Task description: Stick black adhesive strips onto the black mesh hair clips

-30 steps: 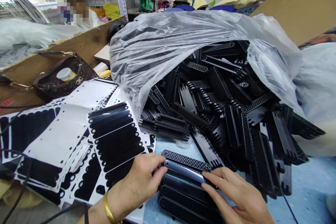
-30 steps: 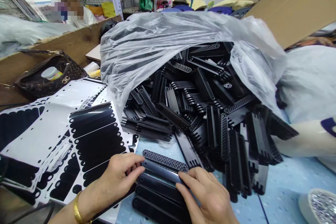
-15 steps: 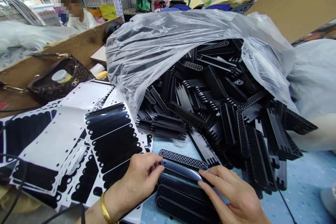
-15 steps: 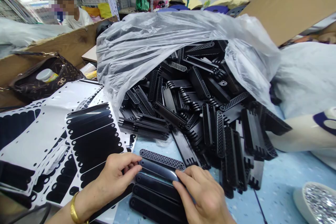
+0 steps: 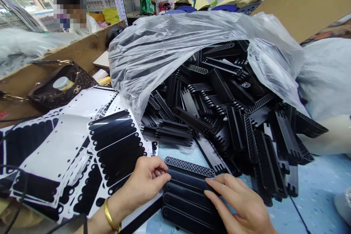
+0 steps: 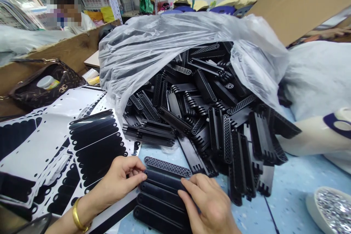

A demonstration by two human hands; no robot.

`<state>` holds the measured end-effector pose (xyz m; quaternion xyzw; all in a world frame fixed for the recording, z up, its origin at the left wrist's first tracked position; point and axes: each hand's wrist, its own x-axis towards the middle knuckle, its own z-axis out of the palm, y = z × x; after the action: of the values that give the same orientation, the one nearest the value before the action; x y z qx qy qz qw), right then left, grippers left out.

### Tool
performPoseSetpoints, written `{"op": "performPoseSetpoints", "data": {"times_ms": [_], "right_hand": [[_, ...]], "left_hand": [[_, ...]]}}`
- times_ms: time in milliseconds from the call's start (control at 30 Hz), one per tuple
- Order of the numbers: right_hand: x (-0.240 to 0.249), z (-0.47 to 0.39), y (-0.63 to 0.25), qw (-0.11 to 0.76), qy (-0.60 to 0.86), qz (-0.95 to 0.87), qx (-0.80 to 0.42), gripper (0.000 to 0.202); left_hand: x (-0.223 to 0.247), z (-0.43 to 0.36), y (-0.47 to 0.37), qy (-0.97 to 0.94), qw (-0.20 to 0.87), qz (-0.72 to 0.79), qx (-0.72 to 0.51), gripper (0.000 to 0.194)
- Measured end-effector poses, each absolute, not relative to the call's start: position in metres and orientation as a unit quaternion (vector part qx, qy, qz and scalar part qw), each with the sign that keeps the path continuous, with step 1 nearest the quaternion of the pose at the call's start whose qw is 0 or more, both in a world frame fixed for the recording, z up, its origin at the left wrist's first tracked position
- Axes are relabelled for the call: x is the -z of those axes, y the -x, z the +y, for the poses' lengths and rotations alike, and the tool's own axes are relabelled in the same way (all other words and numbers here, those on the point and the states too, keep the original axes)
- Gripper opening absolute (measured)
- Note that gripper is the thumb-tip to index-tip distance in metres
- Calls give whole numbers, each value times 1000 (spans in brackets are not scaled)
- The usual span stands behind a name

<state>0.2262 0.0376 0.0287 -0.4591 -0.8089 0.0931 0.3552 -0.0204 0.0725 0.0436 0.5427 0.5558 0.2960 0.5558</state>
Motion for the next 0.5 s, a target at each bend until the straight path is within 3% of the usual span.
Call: {"op": "performPoseSetpoints", "data": {"times_ms": [133,500], "right_hand": [[-29,38,-226,359,451,-812,-92,18],[-28,38,-224,368,460,-803,-89,15]], "left_hand": [[-42,77,19,-529,573,549,-303,12],[-30,76,16,-551,532,558,-318,26]]}}
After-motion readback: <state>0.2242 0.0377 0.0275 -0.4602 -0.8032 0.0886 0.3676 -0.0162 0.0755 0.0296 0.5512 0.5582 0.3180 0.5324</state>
